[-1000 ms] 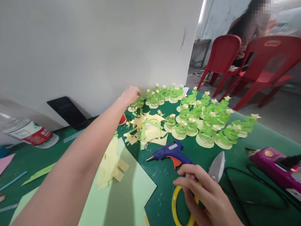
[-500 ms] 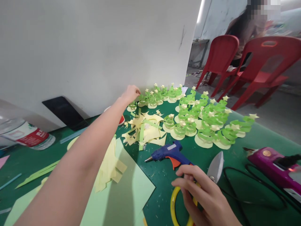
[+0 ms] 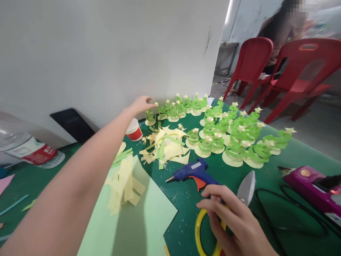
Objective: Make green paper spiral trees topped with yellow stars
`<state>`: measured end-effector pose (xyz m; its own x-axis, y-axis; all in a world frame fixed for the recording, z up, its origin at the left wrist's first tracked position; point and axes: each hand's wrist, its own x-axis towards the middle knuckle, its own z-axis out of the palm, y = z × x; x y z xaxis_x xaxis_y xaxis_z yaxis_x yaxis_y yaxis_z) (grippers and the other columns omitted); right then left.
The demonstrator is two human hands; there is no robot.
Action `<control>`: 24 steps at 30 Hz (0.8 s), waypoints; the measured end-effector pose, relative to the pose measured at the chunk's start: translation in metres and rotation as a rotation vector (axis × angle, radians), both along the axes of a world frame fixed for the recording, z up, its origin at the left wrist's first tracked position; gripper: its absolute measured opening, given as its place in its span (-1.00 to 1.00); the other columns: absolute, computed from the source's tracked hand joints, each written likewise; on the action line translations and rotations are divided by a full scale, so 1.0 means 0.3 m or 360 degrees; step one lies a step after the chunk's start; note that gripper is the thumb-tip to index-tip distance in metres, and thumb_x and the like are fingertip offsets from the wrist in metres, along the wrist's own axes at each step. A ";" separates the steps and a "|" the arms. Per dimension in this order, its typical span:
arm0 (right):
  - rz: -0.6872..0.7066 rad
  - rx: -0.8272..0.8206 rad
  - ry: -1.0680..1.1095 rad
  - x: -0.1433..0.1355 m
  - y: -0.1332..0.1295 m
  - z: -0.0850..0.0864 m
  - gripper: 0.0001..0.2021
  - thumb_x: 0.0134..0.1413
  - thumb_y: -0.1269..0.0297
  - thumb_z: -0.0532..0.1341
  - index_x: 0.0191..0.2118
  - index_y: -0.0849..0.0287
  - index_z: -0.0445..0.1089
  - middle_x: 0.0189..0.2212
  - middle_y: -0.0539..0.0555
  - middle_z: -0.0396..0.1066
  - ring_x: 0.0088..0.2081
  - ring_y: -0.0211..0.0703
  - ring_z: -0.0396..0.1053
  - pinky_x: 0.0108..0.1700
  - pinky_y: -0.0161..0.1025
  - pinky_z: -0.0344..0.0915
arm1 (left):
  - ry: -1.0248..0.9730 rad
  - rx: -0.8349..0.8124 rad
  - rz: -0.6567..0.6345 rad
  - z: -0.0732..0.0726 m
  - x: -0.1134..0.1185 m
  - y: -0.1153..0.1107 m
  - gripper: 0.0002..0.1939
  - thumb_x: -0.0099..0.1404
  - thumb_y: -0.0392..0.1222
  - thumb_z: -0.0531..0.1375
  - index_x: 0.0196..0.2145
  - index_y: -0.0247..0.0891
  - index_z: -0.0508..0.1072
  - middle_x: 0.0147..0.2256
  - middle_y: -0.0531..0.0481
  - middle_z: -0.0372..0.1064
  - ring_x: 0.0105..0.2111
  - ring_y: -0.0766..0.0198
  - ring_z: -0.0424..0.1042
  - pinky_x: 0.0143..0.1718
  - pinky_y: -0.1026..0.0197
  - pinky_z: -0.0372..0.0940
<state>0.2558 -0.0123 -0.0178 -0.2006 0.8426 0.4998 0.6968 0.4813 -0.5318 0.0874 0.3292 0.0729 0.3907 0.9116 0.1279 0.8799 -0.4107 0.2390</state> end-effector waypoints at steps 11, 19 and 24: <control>-0.0036 0.0047 -0.0026 -0.002 0.007 0.008 -0.79 0.07 0.50 -0.02 -0.22 0.11 0.25 -0.22 0.11 0.27 -0.31 -0.26 0.30 -0.35 -0.35 0.32 | 0.0080 -0.0124 0.0057 0.044 -0.023 -0.040 -0.68 0.07 -0.02 0.17 -0.28 -0.25 0.51 -0.22 -0.12 0.47 -0.19 0.10 0.38 -0.23 0.21 0.21; -0.0054 0.0059 -0.0046 -0.002 0.005 0.005 -0.79 0.07 0.49 -0.01 -0.22 0.10 0.25 -0.21 0.11 0.27 -0.29 -0.25 0.31 -0.34 -0.35 0.33 | 0.0163 -0.0283 -0.0008 0.065 -0.035 -0.037 -0.77 -0.08 -0.18 0.25 -0.39 -0.24 0.55 -0.49 -0.03 0.49 -0.37 0.15 0.42 -0.32 0.24 0.23; -0.0035 0.0049 -0.0052 -0.002 0.005 0.006 -0.80 0.08 0.47 -0.01 -0.23 0.10 0.26 -0.22 0.11 0.27 -0.31 -0.26 0.31 -0.36 -0.36 0.32 | 0.0059 -0.0174 0.0009 0.054 -0.032 -0.041 -0.77 0.00 -0.24 0.19 -0.34 -0.29 0.54 -0.43 -0.05 0.50 -0.32 0.17 0.42 -0.30 0.26 0.23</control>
